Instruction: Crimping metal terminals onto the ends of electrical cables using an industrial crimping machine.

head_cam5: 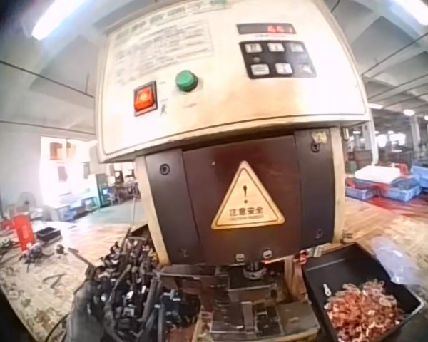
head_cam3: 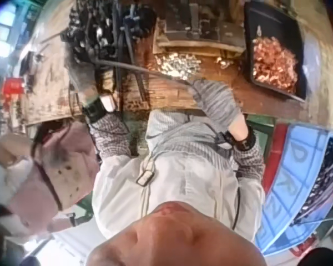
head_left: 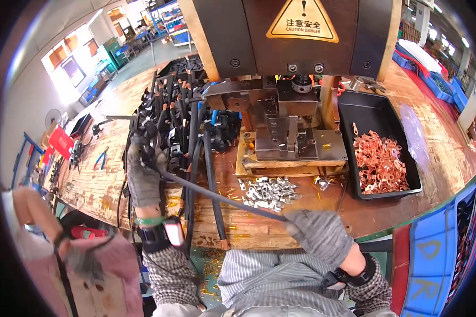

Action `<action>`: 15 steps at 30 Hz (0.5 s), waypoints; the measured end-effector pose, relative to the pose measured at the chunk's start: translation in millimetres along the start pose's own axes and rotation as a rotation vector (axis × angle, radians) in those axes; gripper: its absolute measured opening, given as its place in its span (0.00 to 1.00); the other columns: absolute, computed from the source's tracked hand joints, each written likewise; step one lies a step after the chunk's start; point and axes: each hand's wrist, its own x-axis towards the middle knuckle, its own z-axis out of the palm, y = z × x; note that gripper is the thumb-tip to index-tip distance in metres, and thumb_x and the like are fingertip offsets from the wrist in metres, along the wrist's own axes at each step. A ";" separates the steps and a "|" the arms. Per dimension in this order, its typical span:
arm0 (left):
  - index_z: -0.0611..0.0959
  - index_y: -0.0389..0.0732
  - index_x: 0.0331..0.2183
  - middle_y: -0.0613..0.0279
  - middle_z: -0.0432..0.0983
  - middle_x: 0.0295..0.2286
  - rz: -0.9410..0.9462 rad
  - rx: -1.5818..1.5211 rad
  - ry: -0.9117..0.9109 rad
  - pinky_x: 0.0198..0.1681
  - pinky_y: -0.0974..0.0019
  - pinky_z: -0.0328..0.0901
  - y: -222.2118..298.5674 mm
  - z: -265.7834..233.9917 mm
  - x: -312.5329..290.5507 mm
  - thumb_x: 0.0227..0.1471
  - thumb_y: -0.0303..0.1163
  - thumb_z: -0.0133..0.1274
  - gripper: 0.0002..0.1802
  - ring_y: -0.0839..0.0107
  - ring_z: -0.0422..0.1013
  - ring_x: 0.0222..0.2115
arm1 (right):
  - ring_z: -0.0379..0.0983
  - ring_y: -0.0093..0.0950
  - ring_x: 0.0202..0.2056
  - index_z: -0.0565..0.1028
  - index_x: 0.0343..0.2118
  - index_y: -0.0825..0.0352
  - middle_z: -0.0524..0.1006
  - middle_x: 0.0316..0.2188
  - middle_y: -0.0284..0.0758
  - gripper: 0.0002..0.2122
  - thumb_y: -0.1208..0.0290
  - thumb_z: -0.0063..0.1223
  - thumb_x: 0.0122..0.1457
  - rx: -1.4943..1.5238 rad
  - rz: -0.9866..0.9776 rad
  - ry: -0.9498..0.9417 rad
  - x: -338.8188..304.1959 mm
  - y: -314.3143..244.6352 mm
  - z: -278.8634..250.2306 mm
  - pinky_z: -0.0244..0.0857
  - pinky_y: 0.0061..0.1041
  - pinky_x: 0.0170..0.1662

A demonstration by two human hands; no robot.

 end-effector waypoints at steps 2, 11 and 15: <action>0.72 0.42 0.44 0.59 0.71 0.34 -0.147 -0.067 -0.040 0.27 0.75 0.69 9.0 -24.4 23.9 0.47 0.47 0.55 0.26 0.71 0.72 0.30 | 0.70 0.36 0.21 0.73 0.35 0.64 0.73 0.19 0.37 0.12 0.62 0.46 0.56 0.016 -0.041 0.054 22.6 -8.9 8.2 0.63 0.33 0.23; 0.72 0.38 0.45 0.59 0.71 0.35 0.439 0.884 0.131 0.31 0.73 0.68 -21.5 -17.9 25.8 0.48 0.35 0.56 0.23 0.73 0.70 0.31 | 0.72 0.34 0.23 0.72 0.37 0.67 0.75 0.21 0.39 0.11 0.66 0.43 0.57 0.065 -0.076 0.124 74.3 -3.1 46.4 0.65 0.32 0.24; 0.77 0.38 0.37 0.58 0.73 0.33 0.750 0.855 -0.467 0.43 0.61 0.64 -14.1 58.6 -70.1 0.43 0.37 0.57 0.18 0.61 0.71 0.35 | 0.72 0.38 0.25 0.73 0.34 0.65 0.75 0.22 0.42 0.10 0.64 0.47 0.55 0.183 0.033 0.044 74.8 -9.5 45.1 0.65 0.36 0.29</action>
